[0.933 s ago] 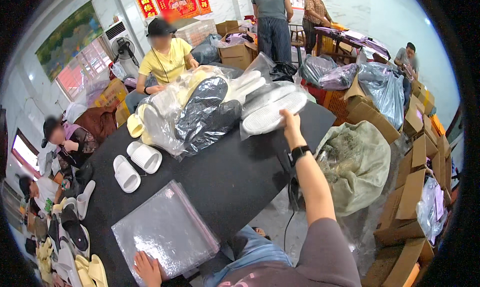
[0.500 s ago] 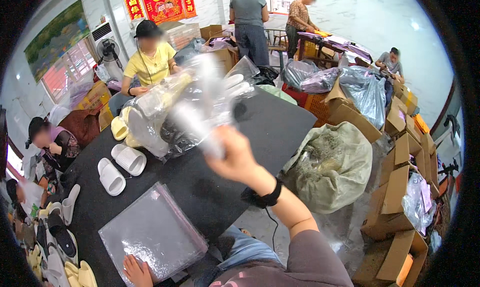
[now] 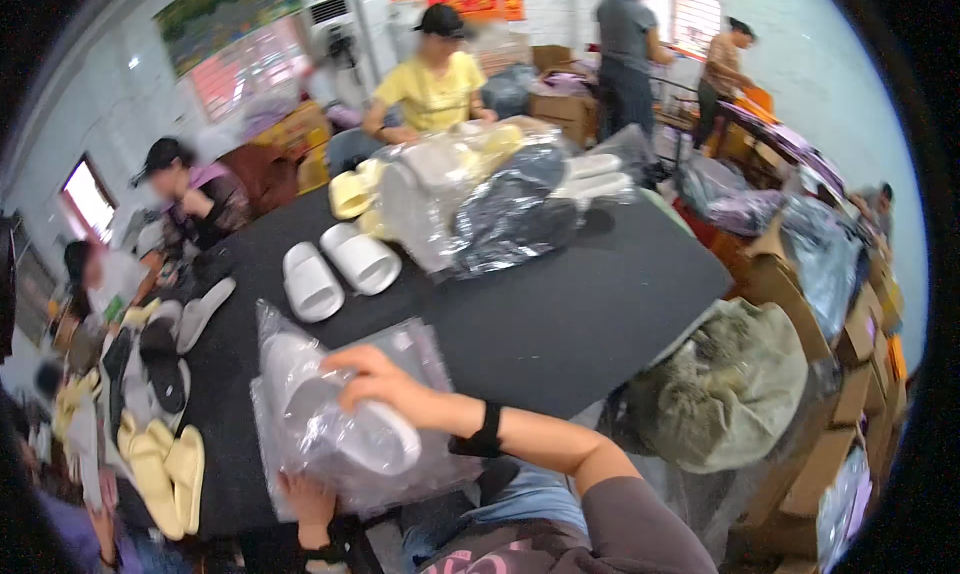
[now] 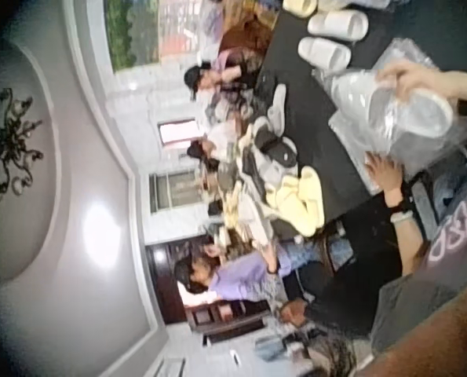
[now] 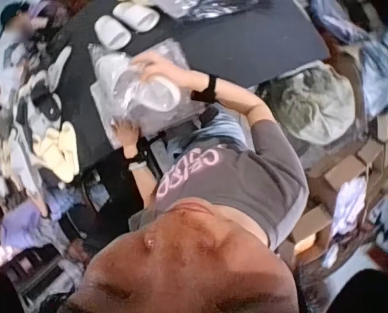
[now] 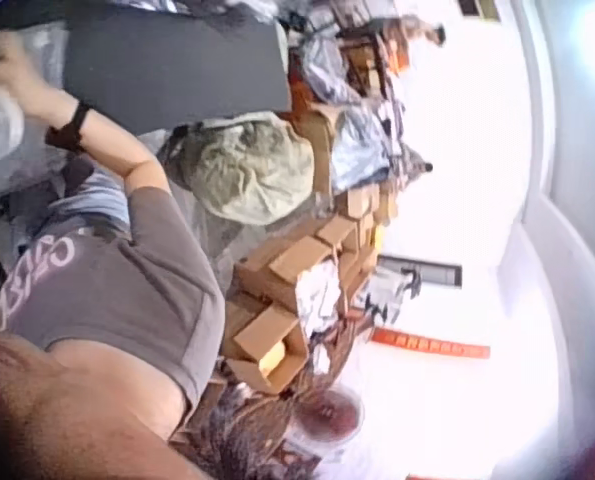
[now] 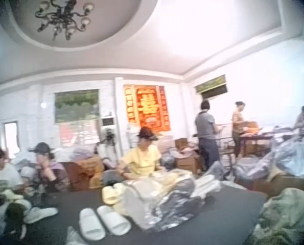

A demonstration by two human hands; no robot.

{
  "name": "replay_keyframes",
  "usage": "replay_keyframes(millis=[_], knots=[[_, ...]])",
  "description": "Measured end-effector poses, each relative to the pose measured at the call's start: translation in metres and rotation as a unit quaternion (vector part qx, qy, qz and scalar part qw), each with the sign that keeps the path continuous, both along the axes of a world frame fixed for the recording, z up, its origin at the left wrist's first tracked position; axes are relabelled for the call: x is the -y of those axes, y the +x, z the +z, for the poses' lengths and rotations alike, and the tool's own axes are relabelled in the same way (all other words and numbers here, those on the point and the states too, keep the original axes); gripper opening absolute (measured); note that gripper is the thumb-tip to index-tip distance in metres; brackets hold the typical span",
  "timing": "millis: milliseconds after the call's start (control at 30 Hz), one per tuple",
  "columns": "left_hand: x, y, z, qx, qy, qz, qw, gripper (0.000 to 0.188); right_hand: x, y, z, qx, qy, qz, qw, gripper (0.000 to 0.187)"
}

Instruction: The person places pairs of yellow, white, and black slippers into clear plastic bags on a table. They open the bags, insert the slippers, and set the packaged pairs aside. Other people at the table perform similar packaging tasks.

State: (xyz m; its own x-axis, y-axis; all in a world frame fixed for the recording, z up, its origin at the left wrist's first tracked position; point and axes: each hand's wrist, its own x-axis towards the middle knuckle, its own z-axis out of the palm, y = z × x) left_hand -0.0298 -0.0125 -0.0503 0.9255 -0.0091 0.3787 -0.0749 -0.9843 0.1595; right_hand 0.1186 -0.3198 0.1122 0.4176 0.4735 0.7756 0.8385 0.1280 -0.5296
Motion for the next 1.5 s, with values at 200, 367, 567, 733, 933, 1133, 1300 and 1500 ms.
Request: replay_keyframes(millis=[200,367,567,733,933,1133,1300,1500], knots=[[0.017,-0.008,0.021,0.053,-0.019,-0.004,0.998,0.042,-0.004,0.027,0.0,-0.16,0.073,0.109,0.978,0.018],[0.017,-0.015,0.026,0.048,-0.026,0.002,0.999,0.042,0.023,0.067,-0.035,-0.032,-0.16,-0.137,0.977,0.078],[0.017,-0.003,0.027,0.041,-0.036,0.006,0.998,0.042,0.081,0.026,-0.033,-0.231,-0.174,-0.156,0.944,0.056],[0.016,-0.006,0.029,0.04,-0.046,0.01,0.998,0.042,0.088,-0.048,-0.022,-0.344,-0.098,-0.024,0.933,0.062],[0.015,-0.007,0.037,0.041,-0.053,0.01,0.998,0.041,0.079,-0.061,-0.013,-0.228,-0.273,-0.076,0.931,0.08],[0.015,-0.009,0.039,0.041,-0.063,0.014,0.997,0.041,0.047,-0.069,-0.037,-0.414,-0.182,0.044,0.891,0.07],[0.013,-0.009,0.042,0.046,-0.073,0.014,0.996,0.041,0.025,-0.058,-0.057,-0.414,-0.093,0.092,0.901,0.038],[-0.001,-0.002,0.03,0.057,-0.126,0.026,0.99,0.041,0.0,-0.025,-0.045,-0.507,0.206,0.263,0.795,0.043]])
